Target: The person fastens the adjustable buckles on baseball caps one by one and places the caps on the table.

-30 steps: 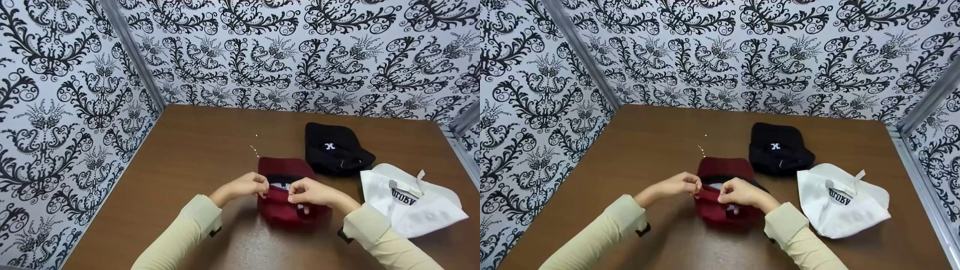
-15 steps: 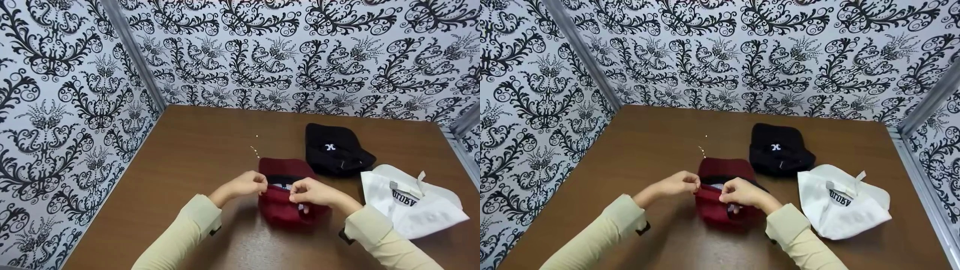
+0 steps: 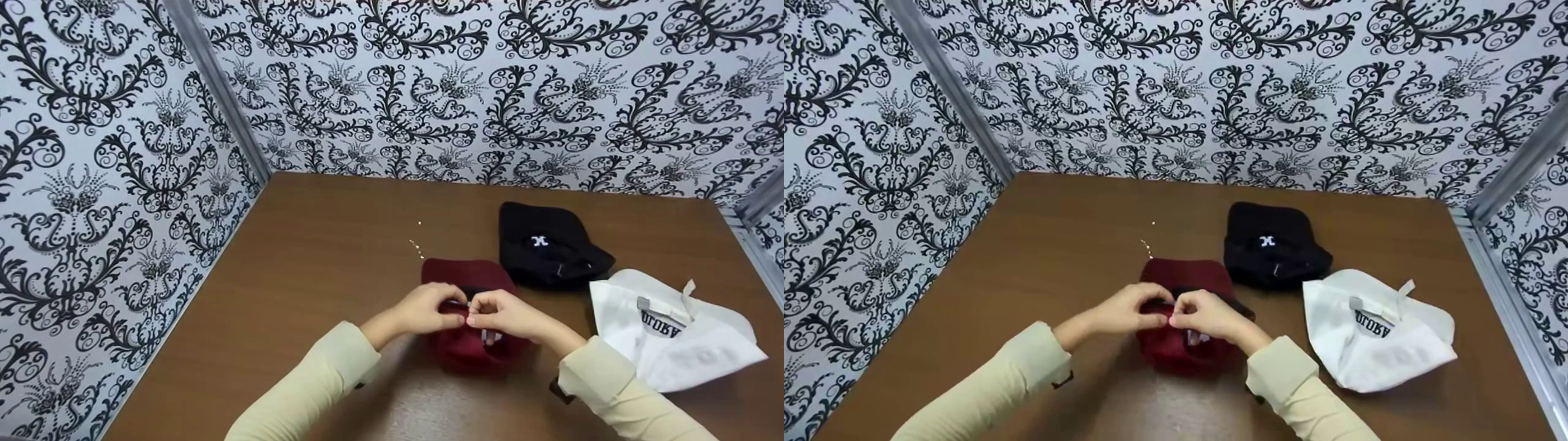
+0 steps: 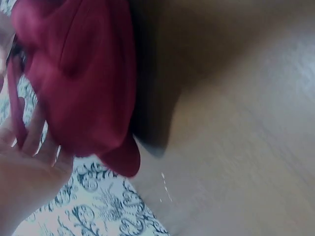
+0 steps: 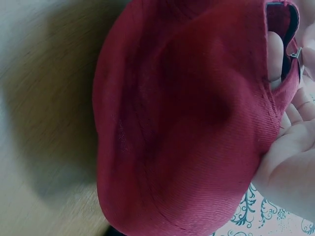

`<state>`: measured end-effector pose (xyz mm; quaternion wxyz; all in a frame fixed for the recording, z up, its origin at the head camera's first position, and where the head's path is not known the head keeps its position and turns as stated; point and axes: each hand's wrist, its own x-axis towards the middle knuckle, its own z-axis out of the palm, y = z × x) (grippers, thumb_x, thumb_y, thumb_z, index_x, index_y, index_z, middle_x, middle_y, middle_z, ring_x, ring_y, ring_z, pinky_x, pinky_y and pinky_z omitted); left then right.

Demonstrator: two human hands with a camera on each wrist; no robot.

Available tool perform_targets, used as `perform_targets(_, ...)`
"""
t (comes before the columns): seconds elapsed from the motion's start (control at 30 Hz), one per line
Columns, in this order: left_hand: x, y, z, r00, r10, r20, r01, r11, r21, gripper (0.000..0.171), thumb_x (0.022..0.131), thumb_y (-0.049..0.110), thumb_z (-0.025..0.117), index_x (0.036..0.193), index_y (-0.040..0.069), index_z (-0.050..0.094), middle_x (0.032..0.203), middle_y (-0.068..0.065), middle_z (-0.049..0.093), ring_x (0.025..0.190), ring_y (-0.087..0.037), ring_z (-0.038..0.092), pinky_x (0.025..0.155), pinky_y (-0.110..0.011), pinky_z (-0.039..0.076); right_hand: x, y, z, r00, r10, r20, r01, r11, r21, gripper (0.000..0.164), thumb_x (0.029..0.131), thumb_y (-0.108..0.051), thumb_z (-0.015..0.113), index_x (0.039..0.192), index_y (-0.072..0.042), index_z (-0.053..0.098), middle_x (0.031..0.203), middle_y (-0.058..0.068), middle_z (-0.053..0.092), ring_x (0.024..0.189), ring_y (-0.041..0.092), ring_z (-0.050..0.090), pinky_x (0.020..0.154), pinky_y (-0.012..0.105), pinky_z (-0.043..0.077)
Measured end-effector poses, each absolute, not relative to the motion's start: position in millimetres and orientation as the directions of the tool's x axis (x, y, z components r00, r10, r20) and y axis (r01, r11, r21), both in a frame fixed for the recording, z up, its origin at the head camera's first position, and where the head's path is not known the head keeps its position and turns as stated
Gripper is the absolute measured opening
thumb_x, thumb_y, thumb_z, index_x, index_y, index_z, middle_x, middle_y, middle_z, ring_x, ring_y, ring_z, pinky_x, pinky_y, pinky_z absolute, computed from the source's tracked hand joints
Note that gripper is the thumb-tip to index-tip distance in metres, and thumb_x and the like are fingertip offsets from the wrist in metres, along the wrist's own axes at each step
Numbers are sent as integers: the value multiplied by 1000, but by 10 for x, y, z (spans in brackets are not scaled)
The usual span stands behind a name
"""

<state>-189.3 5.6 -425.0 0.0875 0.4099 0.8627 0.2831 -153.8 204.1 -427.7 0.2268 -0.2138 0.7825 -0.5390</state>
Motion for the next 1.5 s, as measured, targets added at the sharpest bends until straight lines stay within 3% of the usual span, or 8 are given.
perform_targets(0.17, -1855, 102, -4317, -611, 782, 125, 725, 490, 484, 20, 78, 29, 60, 90, 13, 61, 87, 3, 64, 82, -9, 54, 74, -20, 41, -1534, 2033, -4301, -808, -579, -112, -109, 334, -936, 27, 88, -18, 51, 84, 8, 53, 68, 2, 54, 51, 10, 56, 49, 28, 47)
perform_targets(0.3, -1829, 111, -4308, -589, 796, 142, 746, 468, 473, 15, 77, 26, 62, 80, 12, 60, 75, 2, 58, 70, -7, 45, 64, -16, 33, -1532, 2024, -4313, -824, -559, -90, -107, 311, -944, 25, 88, -17, 53, 84, 7, 52, 71, 1, 55, 55, 7, 54, 50, 26, 46)
perform_targets(0.63, -1803, 111, -4317, -583, 804, 113, 743, 472, 474, 13, 72, 23, 63, 72, 12, 57, 71, 4, 50, 68, -6, 40, 62, -14, 28, -1526, 2010, -4325, -815, -573, -92, -57, 236, -970, 27, 83, -9, 58, 88, 13, 44, 73, 6, 58, 52, 8, 56, 52, 23, 48)
perform_targets(0.97, -1804, 105, -4328, -596, 803, 10, 680, 498, 538, 13, 67, 17, 59, 81, 16, 57, 67, 9, 48, 64, -4, 37, 58, -14, 28, -1530, 1976, -4354, -816, -570, -91, -56, 235, -970, 26, 78, -6, 63, 81, 10, 42, 77, 4, 60, 57, 10, 56, 55, 24, 48)
perform_targets(1.1, -1812, 97, -4346, -586, 810, -10, 655, 481, 583, 16, 70, 19, 61, 85, 15, 58, 68, 8, 49, 62, -4, 35, 56, -14, 27, -1526, 1950, -4388, -834, -549, -64, -91, 250, -964, 28, 77, -5, 63, 77, 10, 39, 74, 0, 58, 62, 6, 55, 56, 20, 46)
perform_targets(1.33, -1797, 104, -4365, -591, 805, 52, 688, 470, 552, 21, 74, 18, 64, 93, 14, 54, 89, 3, 64, 73, -4, 46, 65, -13, 34, -1528, 1915, -4422, -870, -492, -39, -93, 243, -966, 31, 73, 3, 62, 75, 12, 33, 71, 0, 50, 65, 2, 50, 55, 15, 40)
perform_targets(1.5, -1787, 96, -4351, -613, 789, 34, 671, 497, 550, 28, 73, 18, 66, 97, 15, 52, 88, -1, 64, 73, -7, 49, 64, -16, 35, -1546, 1951, -4400, -862, -501, -82, -61, 263, -963, 29, 75, -3, 64, 81, 12, 40, 72, -3, 53, 68, 2, 53, 58, 17, 42)
